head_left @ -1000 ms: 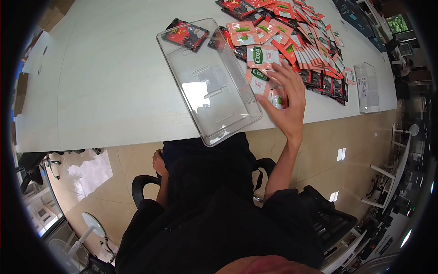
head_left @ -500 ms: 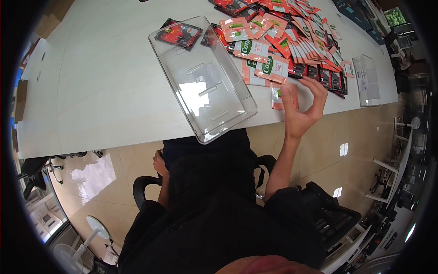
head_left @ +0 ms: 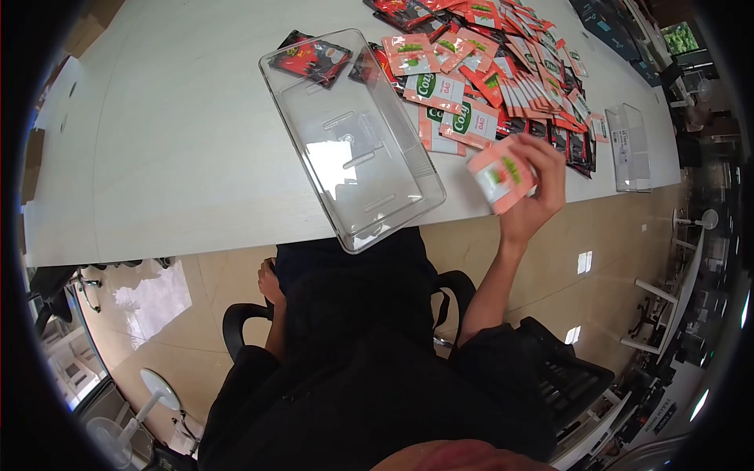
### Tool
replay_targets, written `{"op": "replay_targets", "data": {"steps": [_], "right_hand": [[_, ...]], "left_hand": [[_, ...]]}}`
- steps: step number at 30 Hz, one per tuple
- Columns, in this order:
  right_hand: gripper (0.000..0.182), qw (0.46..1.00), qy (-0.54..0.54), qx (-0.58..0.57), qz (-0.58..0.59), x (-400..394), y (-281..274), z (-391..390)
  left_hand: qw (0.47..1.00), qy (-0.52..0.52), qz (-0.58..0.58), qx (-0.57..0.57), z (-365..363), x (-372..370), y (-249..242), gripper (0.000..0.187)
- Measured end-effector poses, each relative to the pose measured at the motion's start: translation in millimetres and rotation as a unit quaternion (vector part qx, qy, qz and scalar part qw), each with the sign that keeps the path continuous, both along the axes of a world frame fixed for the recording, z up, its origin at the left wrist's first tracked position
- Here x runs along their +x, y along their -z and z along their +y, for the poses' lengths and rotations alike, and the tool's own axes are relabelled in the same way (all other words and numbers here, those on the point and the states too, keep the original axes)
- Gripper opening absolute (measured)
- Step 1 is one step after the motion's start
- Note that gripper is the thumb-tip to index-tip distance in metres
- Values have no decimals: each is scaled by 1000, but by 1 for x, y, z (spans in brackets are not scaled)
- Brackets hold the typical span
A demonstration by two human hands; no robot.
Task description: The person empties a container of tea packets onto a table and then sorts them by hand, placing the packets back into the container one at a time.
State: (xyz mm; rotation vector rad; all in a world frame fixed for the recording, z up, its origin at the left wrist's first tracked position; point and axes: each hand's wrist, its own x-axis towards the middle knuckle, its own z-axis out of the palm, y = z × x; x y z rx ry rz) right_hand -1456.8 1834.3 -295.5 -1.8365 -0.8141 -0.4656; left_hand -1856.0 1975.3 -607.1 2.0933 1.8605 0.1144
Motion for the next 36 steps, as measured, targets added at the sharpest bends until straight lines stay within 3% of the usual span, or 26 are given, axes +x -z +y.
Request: {"op": "replay_targets", "data": {"steps": [1,5,6,8,13,15,16,21,24,30,33,36], "right_hand": [[30,997,1,4,-72,11,-4,4],[37,985,8,-66,-162,65,-28,23],[37,985,10,-65,-162,73,-33,29],[46,961,-9,-232,-152,84,-43,36],[71,955,-25,-258,-143,119,-39,4],[84,940,-122,-316,-35,131,-22,-4],[90,927,-53,-361,-89,130,-13,-4],[72,955,-76,-287,12,119,-17,0],[60,964,8,-250,-92,113,-7,5],[41,975,8,-155,-159,112,-5,2],[38,986,34,-102,-129,110,-8,1],[47,987,34,-108,-117,109,-10,-1]], "left_hand": [[1000,3,14,14,-2,1,-3,27],[1000,7,2,11,0,-4,5,26],[1000,13,-2,19,-1,-5,7,25],[999,18,-4,26,-1,-8,11,24],[999,29,29,29,-1,-9,13,19],[999,20,21,25,-3,-5,7,18],[999,19,20,26,-2,-7,9,19],[998,15,43,31,-1,-9,18,20],[998,18,36,42,1,-11,24,21],[998,19,35,50,1,-17,29,21],[999,27,29,31,3,-21,35,19],[998,39,29,43,2,-19,35,19]]}}
